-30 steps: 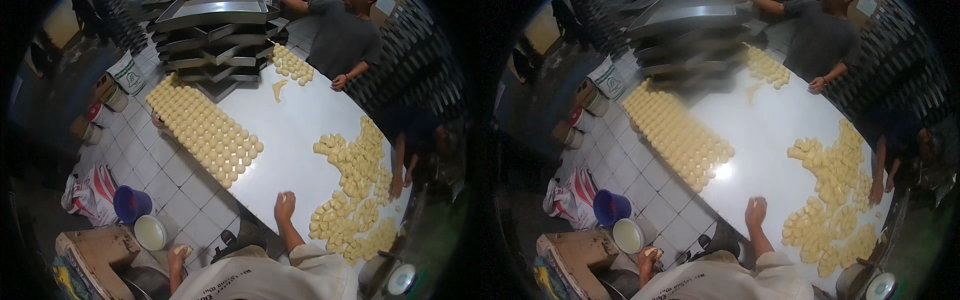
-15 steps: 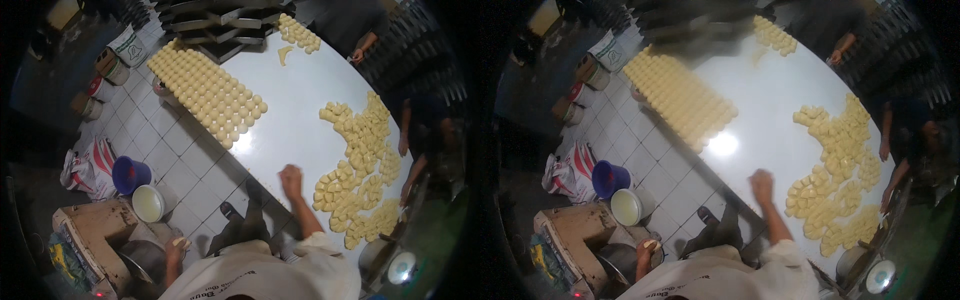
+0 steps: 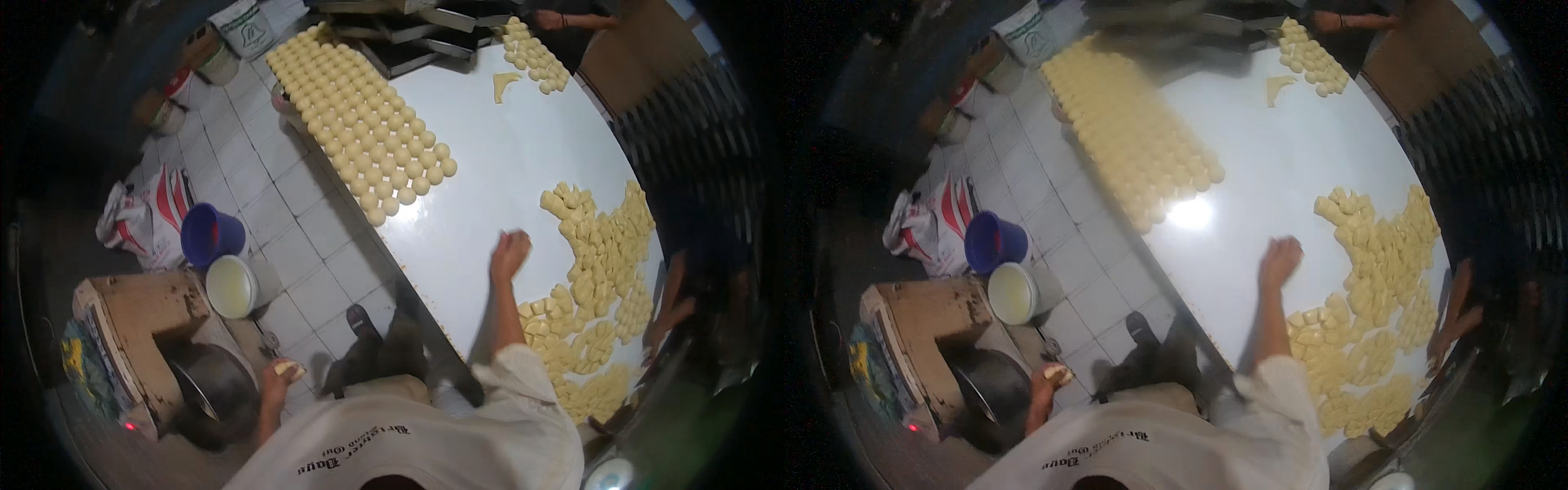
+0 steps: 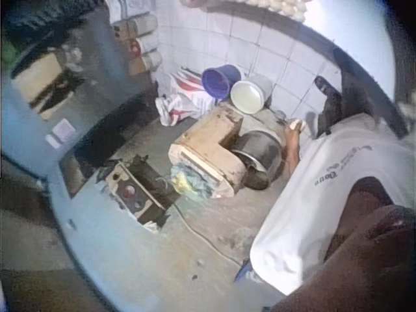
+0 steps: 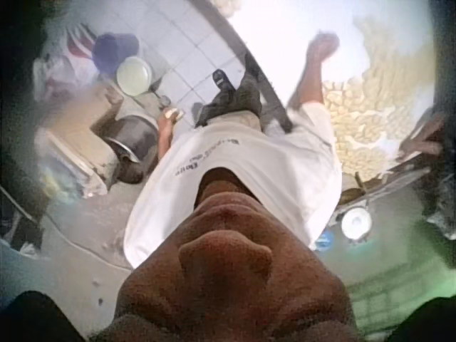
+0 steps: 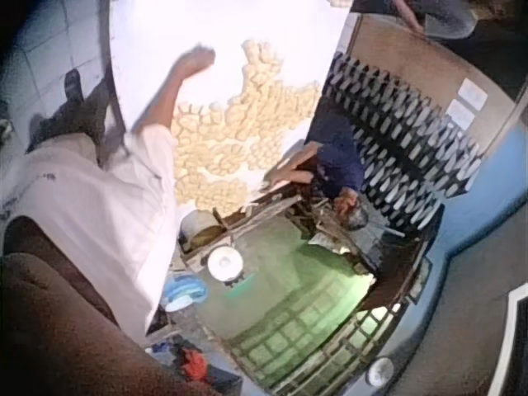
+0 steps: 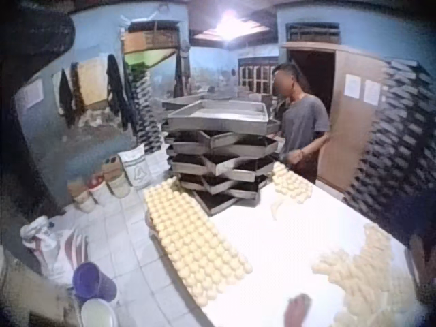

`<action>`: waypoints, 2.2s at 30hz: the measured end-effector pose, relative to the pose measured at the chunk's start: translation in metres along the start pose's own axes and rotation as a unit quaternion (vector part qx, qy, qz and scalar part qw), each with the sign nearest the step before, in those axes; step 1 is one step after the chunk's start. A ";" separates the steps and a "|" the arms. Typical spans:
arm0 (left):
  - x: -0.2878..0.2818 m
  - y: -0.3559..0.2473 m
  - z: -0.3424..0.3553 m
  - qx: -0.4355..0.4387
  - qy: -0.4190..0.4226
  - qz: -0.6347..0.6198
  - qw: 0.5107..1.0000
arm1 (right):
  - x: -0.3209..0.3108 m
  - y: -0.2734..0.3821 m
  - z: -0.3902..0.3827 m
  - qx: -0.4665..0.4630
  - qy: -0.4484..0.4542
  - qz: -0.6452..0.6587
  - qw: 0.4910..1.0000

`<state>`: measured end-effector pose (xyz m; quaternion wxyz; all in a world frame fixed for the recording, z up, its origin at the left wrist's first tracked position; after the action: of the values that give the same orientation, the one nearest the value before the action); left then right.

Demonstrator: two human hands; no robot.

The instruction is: The person rolls small pieces of dough into balls by hand on a table and places them in organized rows.

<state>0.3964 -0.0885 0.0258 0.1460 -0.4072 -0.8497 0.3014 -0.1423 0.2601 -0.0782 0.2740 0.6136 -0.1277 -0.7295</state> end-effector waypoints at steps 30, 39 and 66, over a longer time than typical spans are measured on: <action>0.086 -0.012 0.007 0.012 -0.017 -0.009 1.000 | -0.069 0.035 -0.066 -0.089 0.278 0.112 0.950; 0.099 0.005 -0.023 0.002 -0.085 -0.072 0.994 | -0.075 0.155 -0.011 -0.051 0.368 0.220 0.902; 0.100 -0.133 -0.039 0.273 0.277 -0.088 0.917 | -0.078 0.297 -0.140 -0.064 0.524 0.405 0.747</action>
<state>0.2730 -0.0603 0.1397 0.5070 -0.3422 -0.6924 0.3827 0.0726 0.0821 0.1112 0.6064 0.7708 -0.1538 -0.1203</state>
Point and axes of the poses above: each hand's wrist, its own z-axis towards the middle knuckle, its own x-axis out of the palm, y = z × x, the point moved 1 cm from there along z, towards the middle knuckle, and after that the axes turned 14 degrees about y, right-handed, at the moved point
